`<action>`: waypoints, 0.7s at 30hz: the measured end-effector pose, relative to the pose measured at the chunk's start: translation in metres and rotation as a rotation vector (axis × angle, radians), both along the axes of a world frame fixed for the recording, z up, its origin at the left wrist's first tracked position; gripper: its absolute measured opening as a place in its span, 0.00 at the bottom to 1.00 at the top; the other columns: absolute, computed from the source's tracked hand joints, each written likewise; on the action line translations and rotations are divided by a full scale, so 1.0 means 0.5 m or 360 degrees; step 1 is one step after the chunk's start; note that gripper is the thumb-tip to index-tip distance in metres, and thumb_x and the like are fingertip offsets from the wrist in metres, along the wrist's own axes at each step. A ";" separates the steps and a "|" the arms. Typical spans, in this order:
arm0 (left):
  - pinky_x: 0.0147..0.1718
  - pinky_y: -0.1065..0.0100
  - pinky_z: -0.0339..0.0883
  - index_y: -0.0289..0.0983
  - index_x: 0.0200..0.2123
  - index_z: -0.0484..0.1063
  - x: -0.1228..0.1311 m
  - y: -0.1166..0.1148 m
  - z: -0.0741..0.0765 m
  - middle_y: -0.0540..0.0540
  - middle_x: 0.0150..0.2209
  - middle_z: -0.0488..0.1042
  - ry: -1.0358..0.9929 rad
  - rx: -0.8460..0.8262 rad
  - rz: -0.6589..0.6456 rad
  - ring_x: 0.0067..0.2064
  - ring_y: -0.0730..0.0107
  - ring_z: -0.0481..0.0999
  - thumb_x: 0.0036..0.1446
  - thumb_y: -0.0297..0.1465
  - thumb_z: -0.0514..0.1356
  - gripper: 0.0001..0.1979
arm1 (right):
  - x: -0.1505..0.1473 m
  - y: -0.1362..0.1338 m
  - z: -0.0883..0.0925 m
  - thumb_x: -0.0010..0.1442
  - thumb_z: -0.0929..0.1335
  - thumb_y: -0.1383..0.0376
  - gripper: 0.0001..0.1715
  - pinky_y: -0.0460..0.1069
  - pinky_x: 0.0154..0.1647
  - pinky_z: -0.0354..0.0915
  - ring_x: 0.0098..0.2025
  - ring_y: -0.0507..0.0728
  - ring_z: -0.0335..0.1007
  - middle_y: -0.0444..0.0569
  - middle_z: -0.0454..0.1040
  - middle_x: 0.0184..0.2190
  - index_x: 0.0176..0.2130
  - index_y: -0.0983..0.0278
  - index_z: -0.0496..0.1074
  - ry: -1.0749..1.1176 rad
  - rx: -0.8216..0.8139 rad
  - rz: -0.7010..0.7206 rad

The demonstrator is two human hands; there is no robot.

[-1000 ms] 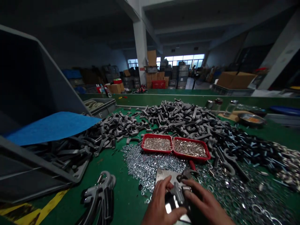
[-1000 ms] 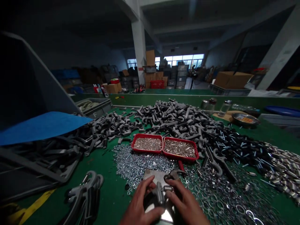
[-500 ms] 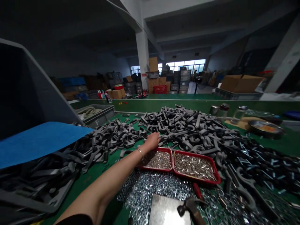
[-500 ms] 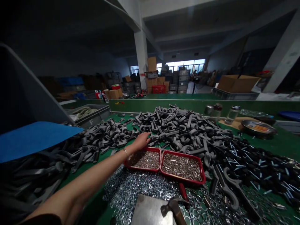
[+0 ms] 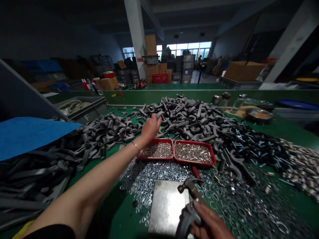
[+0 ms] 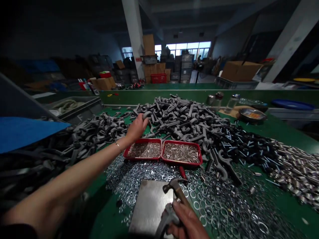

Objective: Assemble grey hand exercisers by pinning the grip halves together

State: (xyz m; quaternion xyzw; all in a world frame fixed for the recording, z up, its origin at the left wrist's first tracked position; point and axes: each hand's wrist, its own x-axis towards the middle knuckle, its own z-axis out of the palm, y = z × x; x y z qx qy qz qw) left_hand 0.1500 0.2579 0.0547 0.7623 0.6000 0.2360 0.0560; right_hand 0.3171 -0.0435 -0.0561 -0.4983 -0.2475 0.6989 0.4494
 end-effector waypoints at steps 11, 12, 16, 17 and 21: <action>0.13 0.75 0.54 0.38 0.45 0.63 -0.076 -0.631 -0.181 0.56 0.16 0.67 -0.1569 -0.1454 -0.0253 0.14 0.73 0.63 0.65 0.53 0.44 0.25 | -0.050 -0.094 0.064 0.69 0.59 0.53 0.14 0.50 0.37 0.68 0.35 0.59 0.77 0.48 0.78 0.32 0.39 0.57 0.67 -0.1572 0.0951 0.0221; 0.14 0.76 0.54 0.38 0.46 0.63 -0.078 -0.644 -0.186 0.56 0.16 0.67 -0.1602 -0.1459 -0.0239 0.14 0.73 0.63 0.65 0.54 0.45 0.25 | -0.057 -0.100 0.069 0.69 0.58 0.54 0.14 0.50 0.36 0.68 0.35 0.59 0.77 0.49 0.78 0.33 0.40 0.57 0.66 -0.1588 0.0970 0.0257; 0.13 0.76 0.53 0.38 0.46 0.64 -0.081 -0.655 -0.178 0.57 0.15 0.64 -0.1591 -0.1393 -0.0313 0.14 0.74 0.62 0.64 0.56 0.45 0.27 | -0.076 -0.115 0.083 0.70 0.58 0.54 0.14 0.49 0.33 0.68 0.32 0.59 0.77 0.48 0.78 0.31 0.39 0.57 0.65 -0.1651 0.1016 0.0338; 0.13 0.75 0.53 0.39 0.46 0.64 -0.080 -0.656 -0.175 0.57 0.15 0.63 -0.1551 -0.1380 -0.0328 0.14 0.73 0.61 0.64 0.56 0.45 0.27 | -0.078 -0.116 0.085 0.70 0.58 0.54 0.14 0.49 0.33 0.68 0.32 0.59 0.78 0.47 0.78 0.30 0.39 0.58 0.65 -0.1664 0.1037 0.0334; 0.15 0.71 0.58 0.40 0.48 0.65 -0.073 -0.665 -0.181 0.52 0.24 0.68 -0.1244 -0.1234 -0.0352 0.19 0.70 0.67 0.66 0.55 0.43 0.27 | -0.083 -0.123 0.089 0.71 0.58 0.55 0.15 0.48 0.34 0.68 0.32 0.58 0.77 0.48 0.78 0.30 0.37 0.58 0.66 -0.1679 0.1151 0.0279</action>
